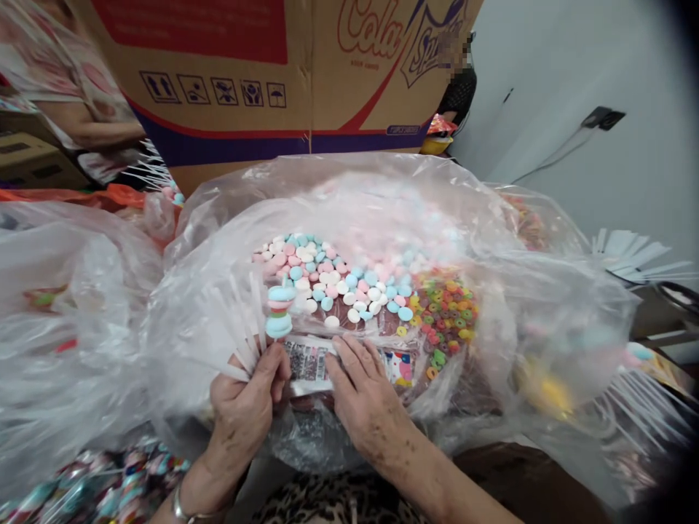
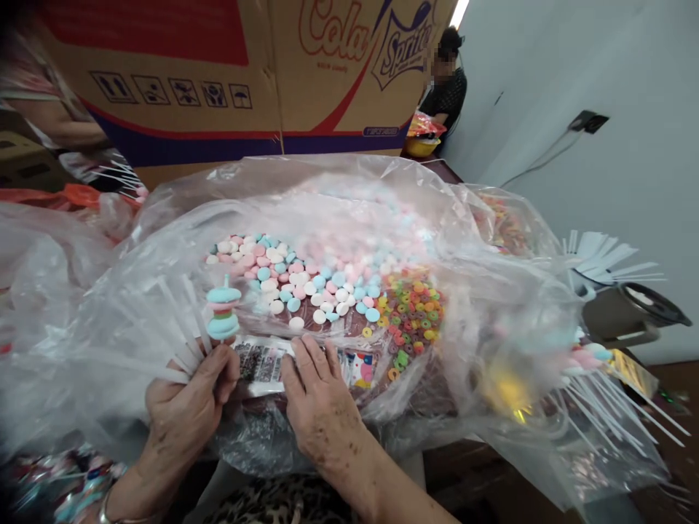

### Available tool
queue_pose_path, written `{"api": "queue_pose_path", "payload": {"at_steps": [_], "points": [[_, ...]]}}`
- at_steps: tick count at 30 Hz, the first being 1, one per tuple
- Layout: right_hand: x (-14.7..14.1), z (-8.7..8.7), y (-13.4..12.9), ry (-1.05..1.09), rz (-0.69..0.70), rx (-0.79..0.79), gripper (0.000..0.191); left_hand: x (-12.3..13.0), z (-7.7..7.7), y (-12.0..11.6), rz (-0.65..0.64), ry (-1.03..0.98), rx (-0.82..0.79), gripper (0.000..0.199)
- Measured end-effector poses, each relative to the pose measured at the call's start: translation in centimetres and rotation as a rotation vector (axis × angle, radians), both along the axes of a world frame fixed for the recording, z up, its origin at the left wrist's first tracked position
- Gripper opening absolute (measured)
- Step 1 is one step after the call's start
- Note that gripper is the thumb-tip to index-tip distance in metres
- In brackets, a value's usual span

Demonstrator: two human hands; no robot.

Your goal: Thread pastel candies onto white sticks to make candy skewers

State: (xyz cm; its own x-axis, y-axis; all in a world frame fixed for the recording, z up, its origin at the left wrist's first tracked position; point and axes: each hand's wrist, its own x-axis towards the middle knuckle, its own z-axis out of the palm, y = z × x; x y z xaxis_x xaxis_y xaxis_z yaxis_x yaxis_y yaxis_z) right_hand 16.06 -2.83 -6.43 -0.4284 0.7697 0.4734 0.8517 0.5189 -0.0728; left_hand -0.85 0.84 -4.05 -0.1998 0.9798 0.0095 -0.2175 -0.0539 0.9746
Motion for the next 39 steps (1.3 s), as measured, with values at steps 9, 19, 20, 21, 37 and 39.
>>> {"api": "queue_pose_path", "payload": {"at_steps": [9,19,20,21,37,39], "points": [[0.5,2.3,-1.2,0.104,-0.004,-0.046,0.038,0.4,1.4,0.0,-0.026,0.003,-0.038,0.028],[6.5,5.3,3.9,0.188,-0.114,-0.173,0.026,1.9,2.2,-1.5,-0.157,0.020,-0.209,0.038],[6.4,5.4,4.6,0.159,-0.119,-0.221,0.026,1.9,2.1,-1.6,-0.167,0.016,-0.227,0.038],[6.1,5.5,5.2,0.126,-0.120,-0.264,0.025,1.9,2.0,-1.7,-0.176,0.017,-0.243,0.038],[6.0,5.8,7.1,-0.235,-0.235,-0.517,0.020,0.4,1.4,-1.5,-0.174,0.072,-0.280,0.037],[5.5,5.3,6.9,-0.236,-0.241,-0.430,0.020,0.4,1.5,-1.6,-0.178,0.070,-0.281,0.034]]}}
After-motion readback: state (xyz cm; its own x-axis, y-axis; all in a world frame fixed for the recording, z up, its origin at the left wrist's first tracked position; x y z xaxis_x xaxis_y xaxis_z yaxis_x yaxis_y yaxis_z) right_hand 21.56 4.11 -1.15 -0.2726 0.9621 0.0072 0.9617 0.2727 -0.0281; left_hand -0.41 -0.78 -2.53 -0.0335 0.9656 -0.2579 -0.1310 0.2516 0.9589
